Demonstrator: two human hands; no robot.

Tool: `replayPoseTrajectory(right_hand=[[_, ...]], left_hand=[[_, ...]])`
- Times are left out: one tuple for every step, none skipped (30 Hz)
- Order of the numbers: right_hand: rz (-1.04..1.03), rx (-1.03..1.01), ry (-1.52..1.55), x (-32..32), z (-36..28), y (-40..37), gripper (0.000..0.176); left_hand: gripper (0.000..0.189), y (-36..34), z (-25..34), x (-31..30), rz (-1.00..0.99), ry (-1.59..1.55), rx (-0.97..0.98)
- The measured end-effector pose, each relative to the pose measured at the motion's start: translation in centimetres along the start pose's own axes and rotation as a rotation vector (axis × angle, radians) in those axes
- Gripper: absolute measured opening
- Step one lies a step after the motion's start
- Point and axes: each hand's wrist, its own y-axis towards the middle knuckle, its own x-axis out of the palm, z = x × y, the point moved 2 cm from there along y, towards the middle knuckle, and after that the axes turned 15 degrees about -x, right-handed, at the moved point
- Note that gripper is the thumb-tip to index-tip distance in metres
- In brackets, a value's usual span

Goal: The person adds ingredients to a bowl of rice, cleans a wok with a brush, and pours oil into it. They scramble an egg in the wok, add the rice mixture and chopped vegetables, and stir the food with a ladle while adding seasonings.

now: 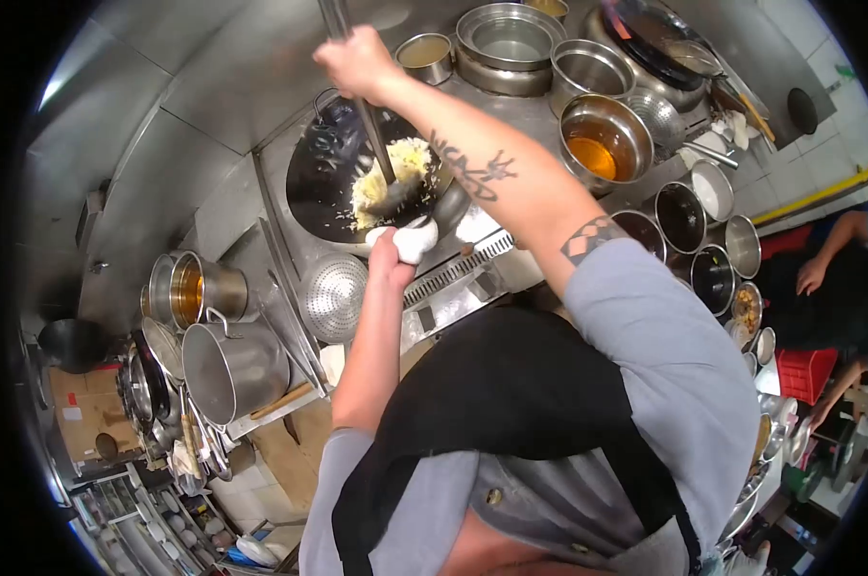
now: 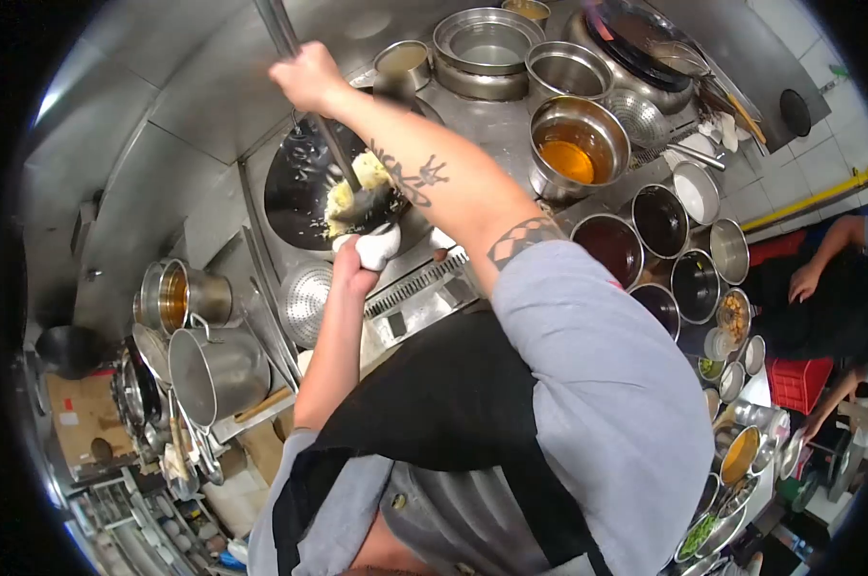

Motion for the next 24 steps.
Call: replayPoseTrajectory(right_hand=[[0.037,0.018,0.067,-0.6,1.0,-0.9,0.029],[0.074,0.028,0.131,-1.4,0.8,-1.0,0.028],[0.079,0.094,0.221,-2.1,-0.7,-0.7,0.029],[0.089,0.159,0.315,-2.8,-2.8,-0.1,0.031],[0.079,0.151,0.345,-3.4,-4.5,0.8,0.033],[0.056,0.134,0.414,-3.7,-4.6,2.3,0.036],[0.047,0.156,0.441,-3.5,-4.0,4.0,0.035],[0.033,0.171,0.473,-2.8,-4.1,5.6,0.036],[0.062,0.138,0.442,-1.6,-7.0,5.5,0.032],[0.091,0.104,0.411,-0.1,-11.6,4.4,0.028],[0.121,0.071,0.381,0.9,-14.0,3.7,0.025],[0.035,-0.013,0.330,1.6,-12.7,4.3,0.028],[-0.048,-0.095,0.277,2.0,-9.9,5.1,0.032],[-0.131,-0.175,0.221,2.5,-7.6,5.1,0.036],[-0.116,-0.194,0.061,2.5,-6.9,3.6,0.037],[-0.152,-0.204,-0.046,2.1,-5.1,1.6,0.037],[-0.190,-0.217,-0.153,1.7,-2.2,-0.6,0.037],[-0.173,-0.183,-0.171,0.7,0.1,-1.6,0.035],[-0.156,-0.149,-0.189,-0.3,2.5,-2.6,0.032],[-0.033,0.009,-0.013,-1.3,5.2,-0.8,0.030],[0.114,0.037,-0.121,-1.9,3.8,0.7,0.030],[0.176,0.022,-0.121,-2.9,3.0,2.3,0.029],[0.186,-0.020,-0.010,-3.2,0.7,3.1,0.027],[0.174,-0.052,0.006,-3.6,-0.8,3.6,0.029]], left_hand=[[0.028,-0.6,-1.2,-0.2,0.056,-0.039,0.000],[0.032,-2.1,-3.4,-0.7,0.107,-0.093,-0.023],[0.033,-5.6,-5.8,0.2,0.125,-0.109,-0.058],[0.035,-8.6,-7.9,1.2,0.159,-0.146,0.023],[0.038,-7.2,-9.6,-1.5,-0.015,-0.083,0.094],[0.035,-8.1,-9.5,-1.1,0.019,-0.058,0.051],[0.031,-8.9,-8.9,0.1,0.079,-0.109,-0.009],[0.027,-8.5,-7.3,1.4,0.137,-0.159,-0.058],[0.024,-5.8,-5.7,0.6,0.135,-0.180,-0.050],[0.026,-3.8,-3.9,0.3,0.123,-0.175,-0.024],[0.027,-1.1,-2.2,-0.4,0.079,-0.150,-0.027],[0.028,1.3,-0.7,-1.1,0.028,-0.123,-0.015],[0.027,2.9,0.7,-1.3,0.078,-0.092,0.009],[0.026,3.6,1.4,-1.6,0.127,-0.064,0.028],[0.027,2.7,1.7,-1.2,0.110,-0.074,-0.002],[0.028,0.7,2.2,-0.1,0.092,-0.085,-0.031],[0.030,-0.3,2.5,0.4,0.072,-0.098,-0.057],[0.031,-0.2,2.3,-0.5,0.020,-0.125,-0.057],[0.032,0.2,1.8,-1.9,-0.029,-0.152,-0.059],[0.033,0.7,1.9,-2.2,-0.093,-0.184,-0.045],[0.034,0.7,1.4,-2.3,-0.062,-0.111,-0.035],[0.033,0.2,0.6,-2.9,-0.058,-0.135,-0.060],[0.033,0.1,0.6,-2.7,-0.067,-0.161,-0.072],[0.033,0.1,0.7,-2.5,-0.079,-0.191,-0.085]])
